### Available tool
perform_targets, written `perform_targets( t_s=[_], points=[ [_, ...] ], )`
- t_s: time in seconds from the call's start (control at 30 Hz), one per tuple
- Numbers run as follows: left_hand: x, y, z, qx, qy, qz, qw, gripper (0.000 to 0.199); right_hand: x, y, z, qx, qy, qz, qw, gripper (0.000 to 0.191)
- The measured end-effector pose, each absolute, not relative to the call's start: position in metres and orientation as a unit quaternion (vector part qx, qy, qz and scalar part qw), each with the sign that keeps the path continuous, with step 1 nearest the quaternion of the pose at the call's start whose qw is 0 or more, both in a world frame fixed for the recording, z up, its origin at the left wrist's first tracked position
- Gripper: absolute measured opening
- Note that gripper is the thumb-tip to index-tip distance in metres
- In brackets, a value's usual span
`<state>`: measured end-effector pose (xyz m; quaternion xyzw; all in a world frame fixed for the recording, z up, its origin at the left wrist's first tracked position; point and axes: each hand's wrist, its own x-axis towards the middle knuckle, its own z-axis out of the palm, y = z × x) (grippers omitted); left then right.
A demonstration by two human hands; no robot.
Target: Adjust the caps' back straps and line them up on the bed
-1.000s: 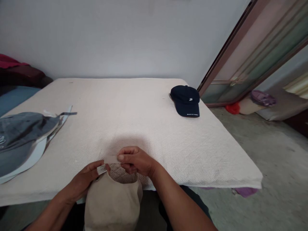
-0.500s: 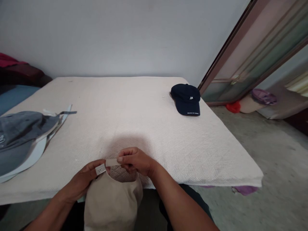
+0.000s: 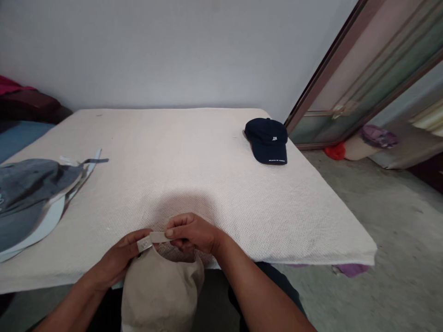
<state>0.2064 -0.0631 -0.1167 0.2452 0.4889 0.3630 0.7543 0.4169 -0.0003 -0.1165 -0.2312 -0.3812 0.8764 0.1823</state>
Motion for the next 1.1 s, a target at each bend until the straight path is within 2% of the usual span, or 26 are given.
perform_targets(
  t_s=[0.17,0.8,1.1],
  points=[
    [0.2074,-0.0642,-0.1179,0.235,0.485,0.354,0.764,0.029,0.4186,0.0006,-0.1161,-0.225,-0.396,0.877,0.152,0.015],
    [0.2127,-0.0635,-0.1141,0.263,0.452,0.323,0.789,0.030,0.4200,0.0025,-0.1161,-0.222,-0.449,0.854,0.137,0.009],
    [0.2125,-0.0646,-0.1190,0.265,0.471,0.313,0.781,0.029,0.4203,0.0013,-0.1167,-0.223,-0.491,0.828,0.152,0.020]
  ],
)
